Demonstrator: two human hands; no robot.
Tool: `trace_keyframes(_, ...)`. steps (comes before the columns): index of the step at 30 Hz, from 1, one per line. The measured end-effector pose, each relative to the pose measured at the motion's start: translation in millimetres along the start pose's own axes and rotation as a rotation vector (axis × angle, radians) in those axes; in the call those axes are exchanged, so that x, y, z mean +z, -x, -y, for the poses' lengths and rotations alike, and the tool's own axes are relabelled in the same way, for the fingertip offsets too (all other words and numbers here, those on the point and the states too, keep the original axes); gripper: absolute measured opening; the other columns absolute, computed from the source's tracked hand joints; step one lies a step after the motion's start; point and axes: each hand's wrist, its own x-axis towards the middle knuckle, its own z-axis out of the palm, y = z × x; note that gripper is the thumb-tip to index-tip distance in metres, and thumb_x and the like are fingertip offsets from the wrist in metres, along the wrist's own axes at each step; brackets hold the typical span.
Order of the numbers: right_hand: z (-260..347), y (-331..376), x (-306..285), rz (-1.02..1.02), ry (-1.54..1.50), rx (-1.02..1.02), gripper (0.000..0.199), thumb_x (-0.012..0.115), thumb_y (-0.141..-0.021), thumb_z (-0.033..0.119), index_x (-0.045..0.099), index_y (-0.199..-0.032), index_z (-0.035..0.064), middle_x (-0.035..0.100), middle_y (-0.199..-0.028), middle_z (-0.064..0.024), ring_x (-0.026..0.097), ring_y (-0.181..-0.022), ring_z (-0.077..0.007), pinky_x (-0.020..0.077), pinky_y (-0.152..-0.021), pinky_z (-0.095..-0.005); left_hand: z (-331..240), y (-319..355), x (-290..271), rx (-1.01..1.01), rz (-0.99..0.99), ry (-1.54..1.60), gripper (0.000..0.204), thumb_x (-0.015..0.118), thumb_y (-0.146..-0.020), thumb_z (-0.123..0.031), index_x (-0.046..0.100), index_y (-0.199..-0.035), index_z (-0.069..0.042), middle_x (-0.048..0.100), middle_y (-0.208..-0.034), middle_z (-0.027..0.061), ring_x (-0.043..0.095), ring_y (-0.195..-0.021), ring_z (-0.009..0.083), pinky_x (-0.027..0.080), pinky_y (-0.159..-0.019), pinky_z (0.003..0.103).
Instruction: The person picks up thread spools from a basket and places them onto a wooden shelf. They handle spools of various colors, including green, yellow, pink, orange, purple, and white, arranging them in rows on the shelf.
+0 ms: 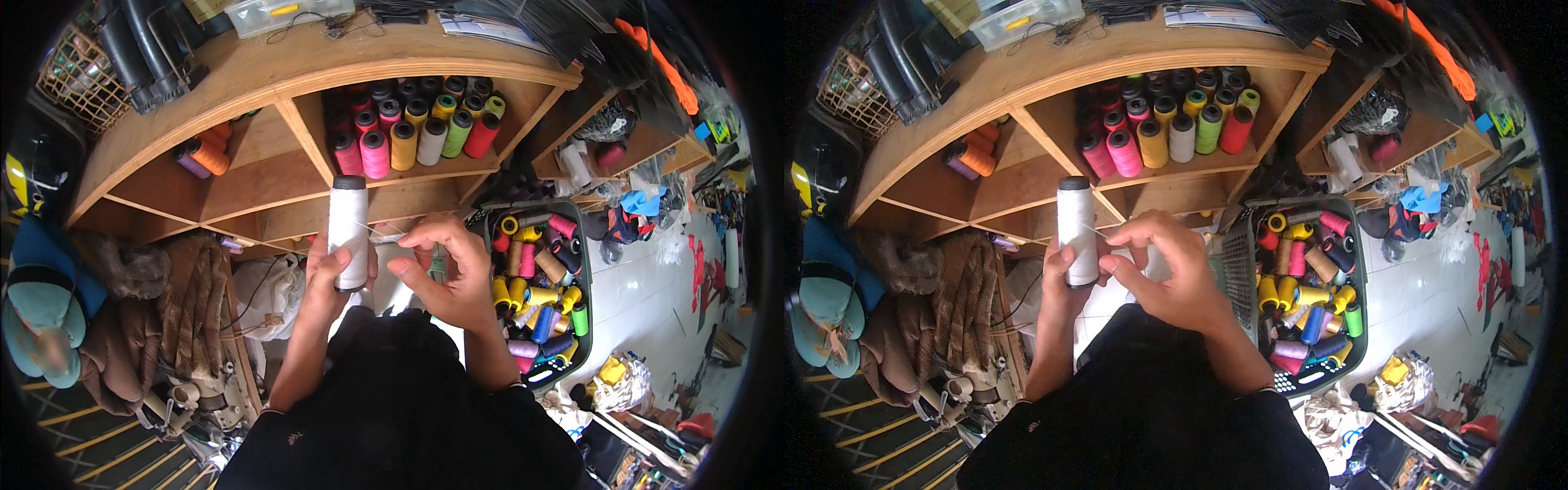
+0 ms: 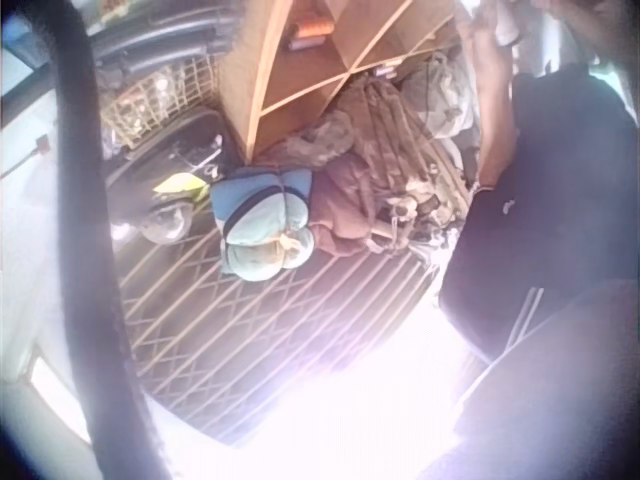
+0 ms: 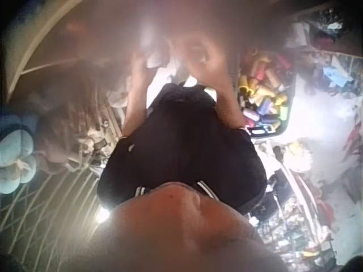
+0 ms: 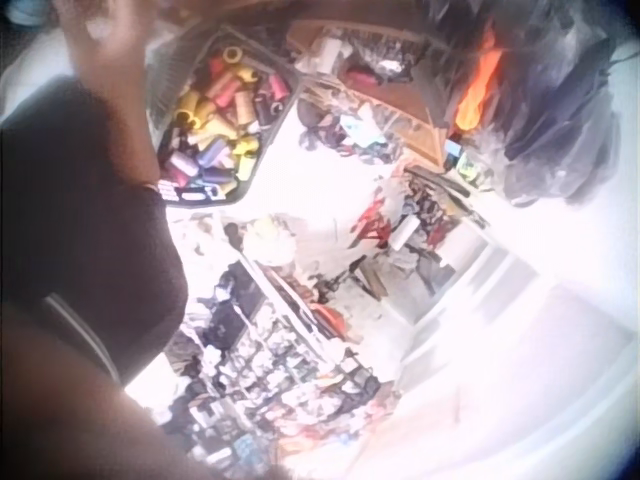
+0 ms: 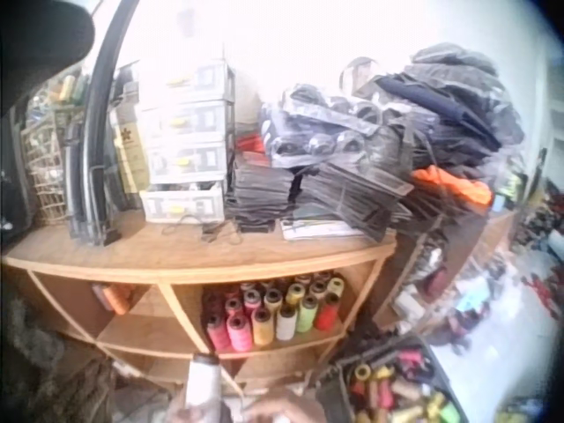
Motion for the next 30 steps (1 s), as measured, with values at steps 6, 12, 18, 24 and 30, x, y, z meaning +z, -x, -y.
trace_keyframes(6,12,-4,4,-0.092,0.18,0.146,0.019,0.071,-0.078,0.006,0.062,-0.095,0.0047,0.056,-0.072,-0.006,0.055,-0.062,-0.0176,0.0427,-0.063,-0.0318,-6,-11,-2,-0.007,0.081,0.106,0.067,0.065,-0.079,-0.046,0.042,-0.122,0.0,0.056,-0.071,0.012,0.055,-0.057,0.0178,0.044,-0.048,0.026)
trace_keyframes(12,25,-7,-1,0.124,0.353,-0.085,0.016,0.075,-0.073,0.006,0.062,-0.083,0.0054,0.058,-0.075,-0.0052,0.056,-0.067,-0.0212,0.046,-0.073,-0.0356,-7,-17,-7,0.013,0.044,0.17,0.063,0.061,-0.079,-0.048,0.046,-0.115,0.001,0.056,-0.075,0.0128,0.053,-0.057,0.0193,0.043,-0.05,0.03)
trace_keyframes(18,29,-4,6,0.122,0.224,-0.151,0.017,0.076,-0.071,0.006,0.063,-0.081,0.006,0.056,-0.07,-0.0053,0.057,-0.069,-0.0227,0.048,-0.082,-0.0406,-7,-19,-9,0.011,0.102,0.235,0.06,0.057,-0.08,-0.048,0.046,-0.112,0.002,0.056,-0.081,0.0138,0.051,-0.056,0.0193,0.041,-0.05,0.029)
trace_keyframes(24,31,-4,2,0.072,0.202,-0.137,0.016,0.076,-0.071,0.003,0.064,-0.081,0.0058,0.055,-0.066,-0.0053,0.055,-0.062,-0.0225,0.0495,-0.077,-0.0395,-4,-22,-10,-0.002,0.133,0.303,0.06,0.059,-0.08,-0.047,0.047,-0.113,0.002,0.056,-0.079,0.0136,0.051,-0.054,0.0186,0.04,-0.048,0.029)
trace_keyframes(30,44,-3,-4,0.083,0.175,0.025,0.018,0.079,-0.069,0.004,0.063,-0.078,0.0068,0.055,-0.062,-0.0037,0.054,-0.055,-0.0207,0.0467,-0.064,-0.0341,-2,-25,-6,0.106,-0.052,0.053,0.055,0.062,-0.079,-0.036,0.05,-0.116,0.003,0.058,-0.076,0.0124,0.055,-0.056,0.0173,0.045,-0.05,0.028)
